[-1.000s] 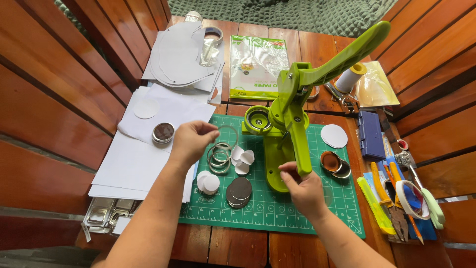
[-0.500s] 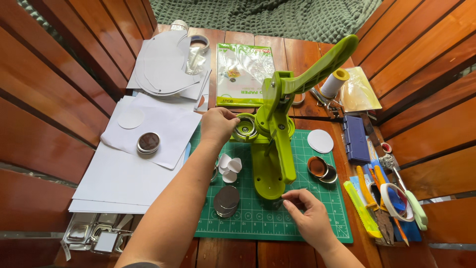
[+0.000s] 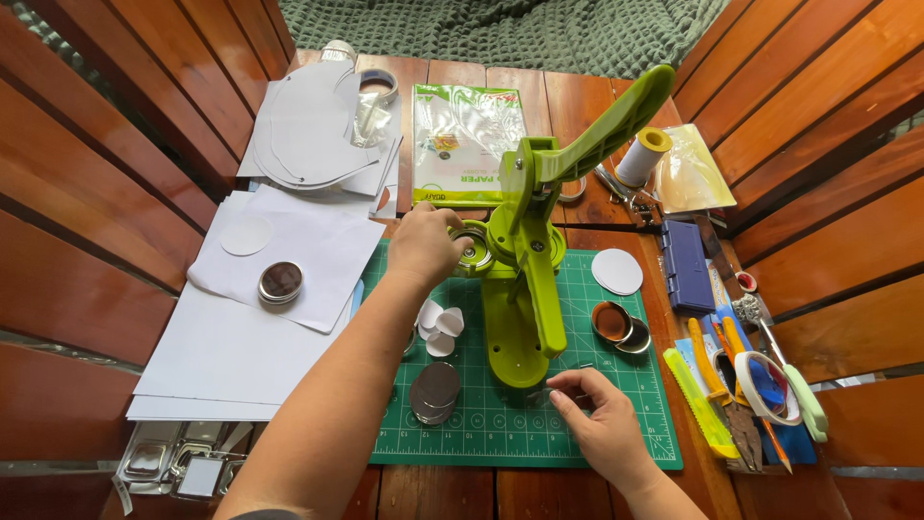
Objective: The person uses a green manual badge-making press to assemble circular badges. They place a printed circular image into the press, add a metal backing, and operate the lever to press the components together. The finished badge is removed and inspected before repeating the process with another image.
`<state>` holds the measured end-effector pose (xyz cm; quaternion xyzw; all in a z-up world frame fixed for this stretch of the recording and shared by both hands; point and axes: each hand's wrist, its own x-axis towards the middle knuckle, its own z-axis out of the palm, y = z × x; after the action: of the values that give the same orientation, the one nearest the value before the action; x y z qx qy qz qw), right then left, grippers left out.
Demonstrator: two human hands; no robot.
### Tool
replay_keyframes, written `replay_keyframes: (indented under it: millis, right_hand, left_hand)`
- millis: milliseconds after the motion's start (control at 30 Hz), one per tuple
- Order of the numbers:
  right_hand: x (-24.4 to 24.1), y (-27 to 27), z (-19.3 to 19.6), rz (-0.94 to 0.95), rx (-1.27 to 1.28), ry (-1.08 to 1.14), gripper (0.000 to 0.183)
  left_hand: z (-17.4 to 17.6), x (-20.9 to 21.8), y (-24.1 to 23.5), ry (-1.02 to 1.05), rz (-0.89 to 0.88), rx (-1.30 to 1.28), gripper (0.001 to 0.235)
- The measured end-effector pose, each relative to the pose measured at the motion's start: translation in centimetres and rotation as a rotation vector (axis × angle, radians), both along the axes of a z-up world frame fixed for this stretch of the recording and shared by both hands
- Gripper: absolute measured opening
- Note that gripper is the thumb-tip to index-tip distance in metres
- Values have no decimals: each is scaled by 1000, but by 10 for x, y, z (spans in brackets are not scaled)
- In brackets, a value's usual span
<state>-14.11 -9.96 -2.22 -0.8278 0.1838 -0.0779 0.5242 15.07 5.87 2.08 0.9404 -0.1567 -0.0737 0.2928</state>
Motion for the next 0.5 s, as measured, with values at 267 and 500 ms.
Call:
replay_keyframes:
  millis: [267,500]
  right_hand:
    - [1,2,-1,22,14,-8,14]
    - [-1,0,-4,42,45,7,15]
  left_hand:
    - [4,12,0,-76,-294,295,56]
    - [27,11,-10,-74,-363,464,46]
